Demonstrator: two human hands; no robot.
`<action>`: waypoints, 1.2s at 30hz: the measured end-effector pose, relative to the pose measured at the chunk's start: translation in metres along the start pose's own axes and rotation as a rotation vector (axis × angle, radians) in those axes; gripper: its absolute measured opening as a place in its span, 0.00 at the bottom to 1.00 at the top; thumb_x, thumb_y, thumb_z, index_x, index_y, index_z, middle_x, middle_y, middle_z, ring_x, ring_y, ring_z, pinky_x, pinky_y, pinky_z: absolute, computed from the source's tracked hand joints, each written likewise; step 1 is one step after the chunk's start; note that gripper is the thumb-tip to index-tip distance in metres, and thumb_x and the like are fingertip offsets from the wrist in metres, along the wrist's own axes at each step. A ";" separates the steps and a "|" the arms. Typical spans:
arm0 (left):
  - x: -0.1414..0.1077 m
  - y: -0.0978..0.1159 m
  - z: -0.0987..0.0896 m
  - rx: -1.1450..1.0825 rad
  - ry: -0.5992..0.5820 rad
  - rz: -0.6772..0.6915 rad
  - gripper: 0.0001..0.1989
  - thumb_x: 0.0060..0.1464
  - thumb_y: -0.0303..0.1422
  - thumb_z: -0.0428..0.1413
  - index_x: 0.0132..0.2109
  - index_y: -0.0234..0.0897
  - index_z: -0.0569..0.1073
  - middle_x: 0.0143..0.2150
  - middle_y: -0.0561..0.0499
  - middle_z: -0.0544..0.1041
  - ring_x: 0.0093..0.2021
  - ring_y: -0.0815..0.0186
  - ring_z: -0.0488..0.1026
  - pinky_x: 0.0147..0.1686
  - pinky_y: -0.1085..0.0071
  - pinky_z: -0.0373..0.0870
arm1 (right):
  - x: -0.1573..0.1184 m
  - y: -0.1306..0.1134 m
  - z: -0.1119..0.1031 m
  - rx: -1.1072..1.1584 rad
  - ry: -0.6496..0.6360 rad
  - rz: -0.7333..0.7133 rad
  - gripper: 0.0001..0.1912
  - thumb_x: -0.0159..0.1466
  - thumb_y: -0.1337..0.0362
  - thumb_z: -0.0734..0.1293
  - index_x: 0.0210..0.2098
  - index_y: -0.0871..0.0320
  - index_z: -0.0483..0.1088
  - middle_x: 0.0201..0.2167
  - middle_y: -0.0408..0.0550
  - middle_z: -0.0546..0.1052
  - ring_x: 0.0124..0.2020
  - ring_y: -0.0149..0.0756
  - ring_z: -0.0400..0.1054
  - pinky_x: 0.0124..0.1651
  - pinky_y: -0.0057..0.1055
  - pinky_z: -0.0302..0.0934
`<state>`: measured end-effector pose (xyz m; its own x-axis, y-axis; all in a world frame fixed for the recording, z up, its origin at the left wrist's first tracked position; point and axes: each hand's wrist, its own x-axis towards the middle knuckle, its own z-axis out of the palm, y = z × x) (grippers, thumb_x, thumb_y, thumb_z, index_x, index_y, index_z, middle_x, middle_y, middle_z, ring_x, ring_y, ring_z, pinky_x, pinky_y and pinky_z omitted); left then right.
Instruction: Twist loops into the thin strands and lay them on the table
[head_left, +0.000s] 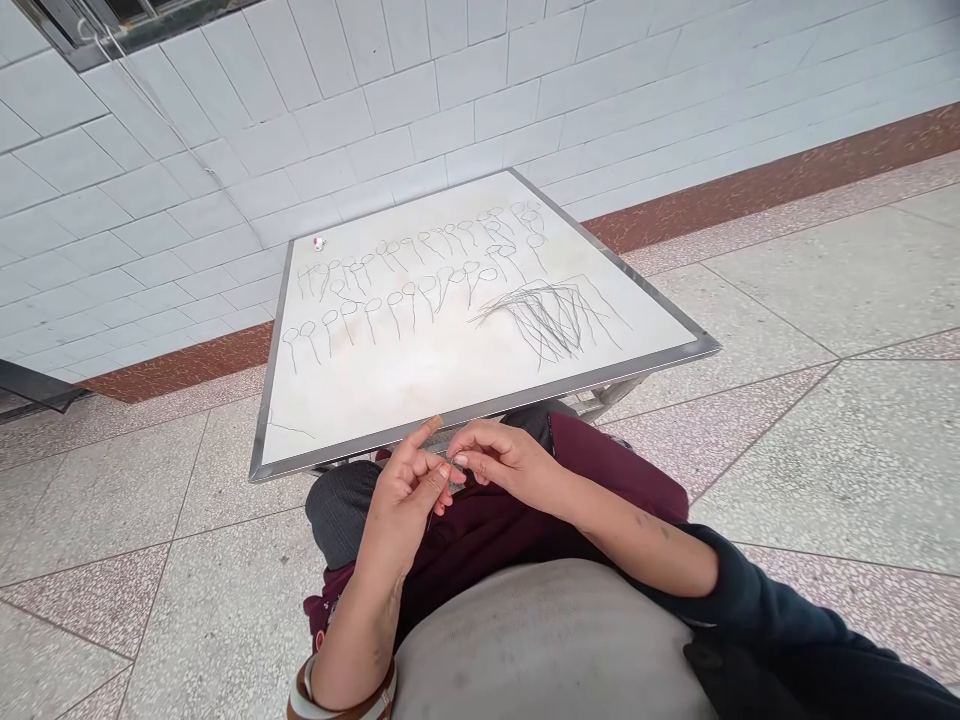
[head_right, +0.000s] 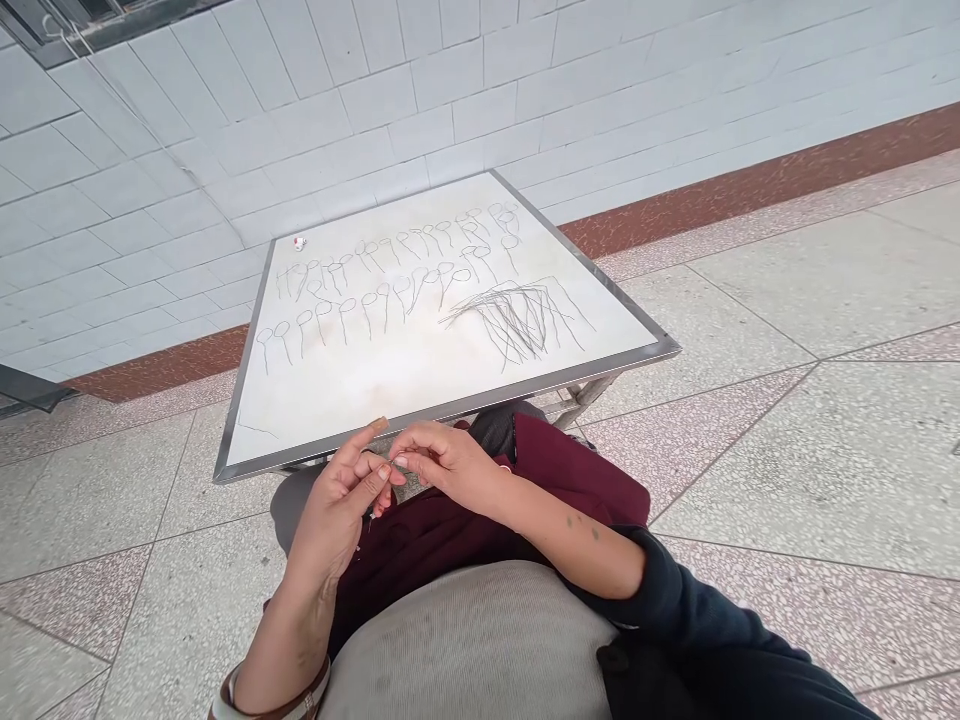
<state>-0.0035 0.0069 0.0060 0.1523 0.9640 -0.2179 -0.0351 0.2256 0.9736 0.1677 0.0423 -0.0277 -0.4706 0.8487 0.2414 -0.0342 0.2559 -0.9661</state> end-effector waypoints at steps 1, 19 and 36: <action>0.001 0.000 0.000 0.001 -0.002 -0.007 0.30 0.56 0.36 0.59 0.64 0.39 0.62 0.31 0.52 0.76 0.25 0.73 0.65 0.26 0.76 0.63 | 0.000 0.000 0.000 0.008 -0.010 0.002 0.06 0.67 0.64 0.62 0.37 0.57 0.70 0.31 0.42 0.69 0.25 0.25 0.62 0.29 0.25 0.59; 0.000 -0.007 -0.018 0.206 -0.015 -0.006 0.30 0.58 0.34 0.55 0.66 0.39 0.59 0.28 0.55 0.73 0.28 0.70 0.63 0.30 0.74 0.60 | 0.003 0.005 -0.012 -0.107 0.152 0.144 0.07 0.65 0.62 0.63 0.31 0.57 0.68 0.27 0.40 0.68 0.24 0.27 0.61 0.30 0.26 0.58; 0.011 0.004 0.004 0.307 0.042 0.125 0.28 0.57 0.32 0.55 0.64 0.45 0.62 0.40 0.52 0.76 0.35 0.67 0.73 0.38 0.68 0.72 | -0.001 0.002 0.003 -0.009 0.083 0.147 0.10 0.67 0.58 0.62 0.35 0.57 0.69 0.30 0.43 0.71 0.26 0.28 0.62 0.31 0.27 0.60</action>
<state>0.0023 0.0181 0.0081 0.1243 0.9880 -0.0914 0.2496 0.0580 0.9666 0.1655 0.0408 -0.0296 -0.3959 0.9123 0.1048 0.0373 0.1299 -0.9908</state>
